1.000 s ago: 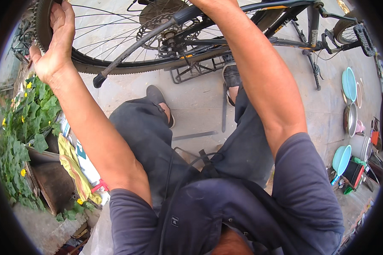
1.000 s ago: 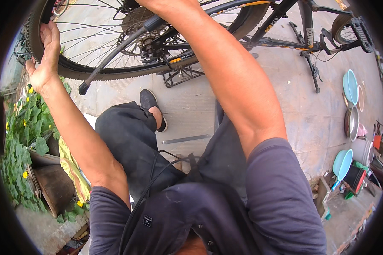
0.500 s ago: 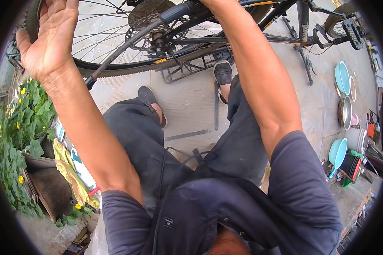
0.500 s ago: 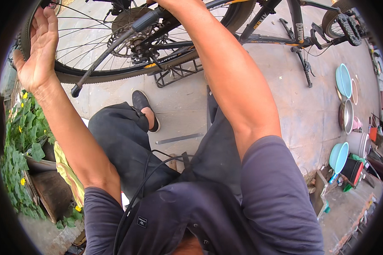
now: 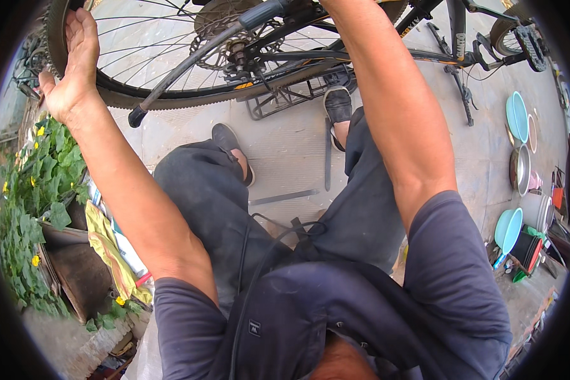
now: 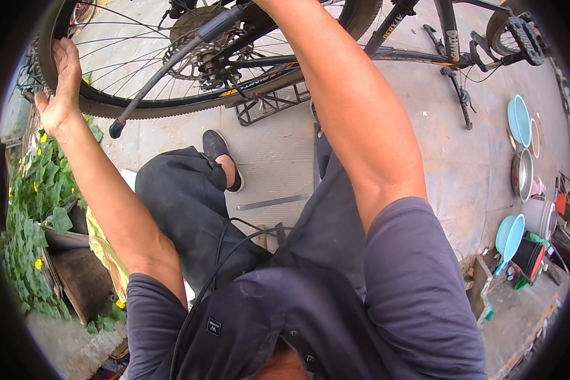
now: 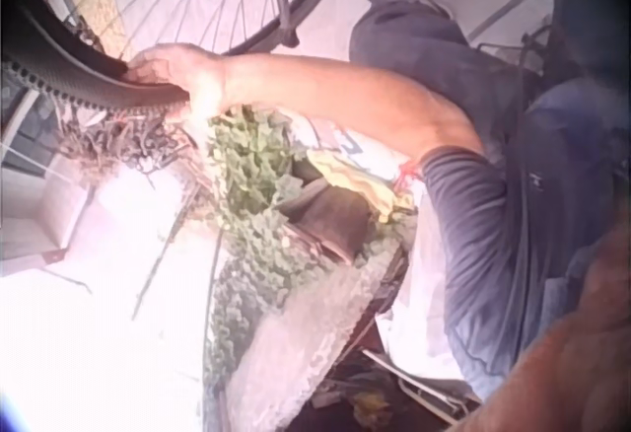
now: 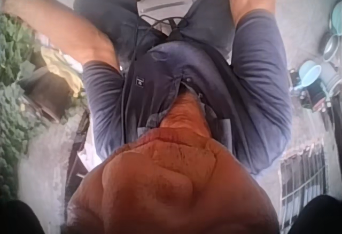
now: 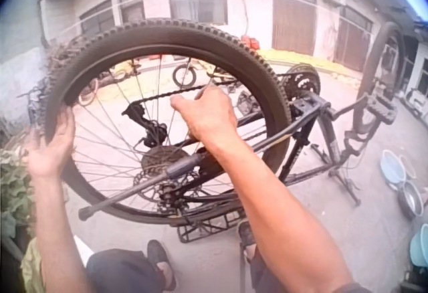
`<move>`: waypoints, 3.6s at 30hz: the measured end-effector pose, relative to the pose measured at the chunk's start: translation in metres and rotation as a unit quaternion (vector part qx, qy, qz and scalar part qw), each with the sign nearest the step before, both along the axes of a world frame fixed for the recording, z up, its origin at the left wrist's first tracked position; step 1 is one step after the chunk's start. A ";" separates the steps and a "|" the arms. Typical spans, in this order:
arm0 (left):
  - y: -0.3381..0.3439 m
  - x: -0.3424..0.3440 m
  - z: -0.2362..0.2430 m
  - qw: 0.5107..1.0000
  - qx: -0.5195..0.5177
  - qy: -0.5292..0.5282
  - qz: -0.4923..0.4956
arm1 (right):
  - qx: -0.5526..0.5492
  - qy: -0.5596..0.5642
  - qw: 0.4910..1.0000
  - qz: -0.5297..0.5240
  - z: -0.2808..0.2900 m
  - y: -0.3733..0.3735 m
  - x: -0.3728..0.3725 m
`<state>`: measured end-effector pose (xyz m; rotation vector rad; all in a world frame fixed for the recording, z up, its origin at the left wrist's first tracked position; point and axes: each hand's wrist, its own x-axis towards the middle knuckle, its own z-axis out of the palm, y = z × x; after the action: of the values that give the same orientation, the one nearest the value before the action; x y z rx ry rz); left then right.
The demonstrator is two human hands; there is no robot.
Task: The person removes the inner tube from a bicycle tire, inspects it for damage, and applies a patch to a hole. The person then prepares to reinstall the tube into the tire.
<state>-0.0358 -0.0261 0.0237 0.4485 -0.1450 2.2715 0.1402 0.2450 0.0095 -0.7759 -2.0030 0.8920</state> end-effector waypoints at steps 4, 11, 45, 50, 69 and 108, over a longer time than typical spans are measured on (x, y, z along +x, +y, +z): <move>-0.006 0.021 -0.005 0.996 0.044 0.072 -0.005 | -0.100 -0.013 0.993 0.060 0.005 -0.004 0.010; 0.034 0.041 0.015 0.993 0.031 0.101 -0.047 | -0.230 -0.005 0.971 0.064 -0.014 0.024 0.029; -0.008 0.007 -0.011 0.999 -0.009 0.034 0.024 | -0.165 -0.058 0.982 0.077 -0.027 0.037 0.048; -0.014 -0.006 -0.019 0.998 -0.045 -0.021 0.049 | -0.140 -0.065 0.984 0.085 -0.024 0.037 0.050; -0.079 -0.019 -0.067 0.576 -0.602 0.205 0.514 | -0.061 -0.093 0.994 -0.010 -0.012 0.025 0.042; -0.080 -0.061 -0.157 0.231 -0.797 0.383 0.406 | 0.092 -0.138 0.986 -0.002 -0.036 -0.012 0.019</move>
<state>-0.0971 -0.1064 -0.1338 0.3043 3.1327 1.1739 0.1594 0.2335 -0.0262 -0.8337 -2.2858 0.6102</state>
